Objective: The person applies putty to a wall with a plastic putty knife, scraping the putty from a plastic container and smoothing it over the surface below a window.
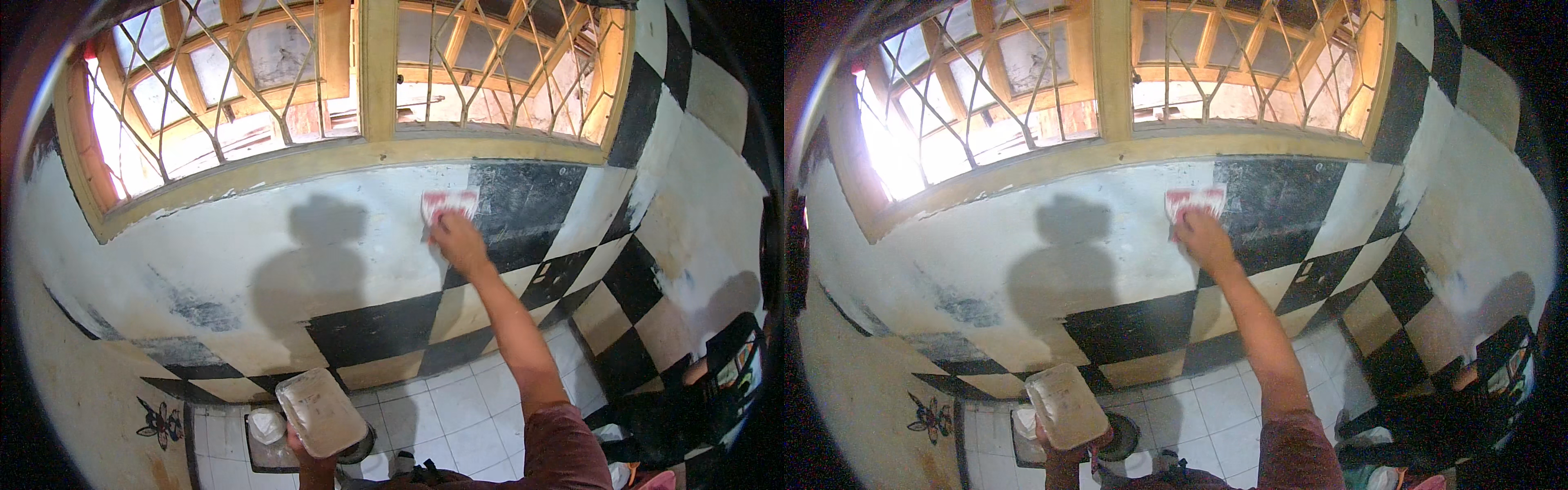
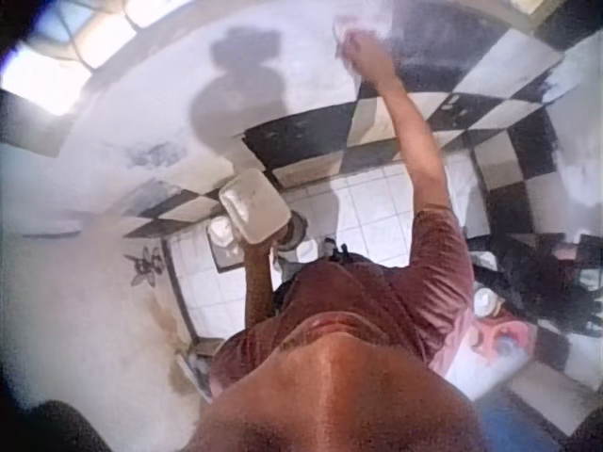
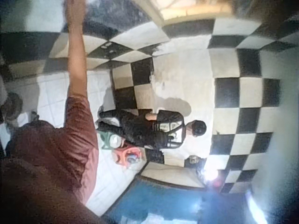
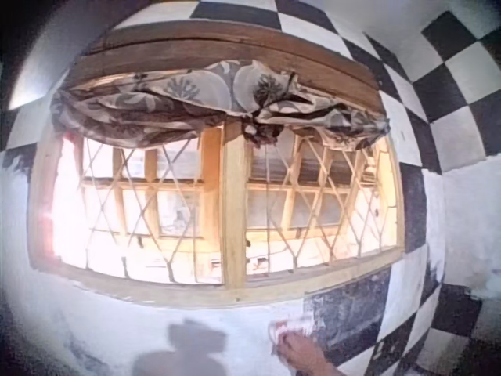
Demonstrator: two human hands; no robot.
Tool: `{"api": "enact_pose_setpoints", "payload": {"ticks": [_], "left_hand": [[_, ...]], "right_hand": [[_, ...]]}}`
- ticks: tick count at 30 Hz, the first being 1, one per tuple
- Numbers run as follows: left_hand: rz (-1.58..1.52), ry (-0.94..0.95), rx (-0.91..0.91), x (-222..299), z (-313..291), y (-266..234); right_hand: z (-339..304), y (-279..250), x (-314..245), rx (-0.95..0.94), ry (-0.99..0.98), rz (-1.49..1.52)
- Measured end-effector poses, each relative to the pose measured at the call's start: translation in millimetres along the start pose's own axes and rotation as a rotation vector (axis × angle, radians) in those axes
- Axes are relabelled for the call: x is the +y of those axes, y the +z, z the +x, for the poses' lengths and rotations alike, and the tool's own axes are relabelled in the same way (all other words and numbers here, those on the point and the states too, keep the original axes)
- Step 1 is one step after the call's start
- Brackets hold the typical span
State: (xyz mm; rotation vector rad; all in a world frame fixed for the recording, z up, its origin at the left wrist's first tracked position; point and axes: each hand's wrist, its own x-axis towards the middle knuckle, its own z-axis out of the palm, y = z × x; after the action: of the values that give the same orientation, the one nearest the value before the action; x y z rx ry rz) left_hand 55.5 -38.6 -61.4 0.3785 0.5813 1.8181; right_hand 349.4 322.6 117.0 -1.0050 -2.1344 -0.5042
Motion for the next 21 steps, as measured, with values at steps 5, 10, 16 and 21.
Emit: {"api": "enact_pose_setpoints", "payload": {"ticks": [5, 10, 16, 21], "left_hand": [[-0.086, -0.104, -0.008, 2, 1, 42], [0.224, 0.036, 0.011, 23, -8, 60], [0.101, -0.061, 0.088, 16, -8, 40], [-0.013, -0.057, 0.052, 17, -11, 49]], "right_hand": [[-141, 81, 4, -0.241, -0.312, 0.008], [-163, 65, -48, -0.09, 0.145, 0.327], [-118, 66, -53, 0.612, 1.227, 1.383], [-64, 81, -29, 0.767, 1.49, 1.556]]}}
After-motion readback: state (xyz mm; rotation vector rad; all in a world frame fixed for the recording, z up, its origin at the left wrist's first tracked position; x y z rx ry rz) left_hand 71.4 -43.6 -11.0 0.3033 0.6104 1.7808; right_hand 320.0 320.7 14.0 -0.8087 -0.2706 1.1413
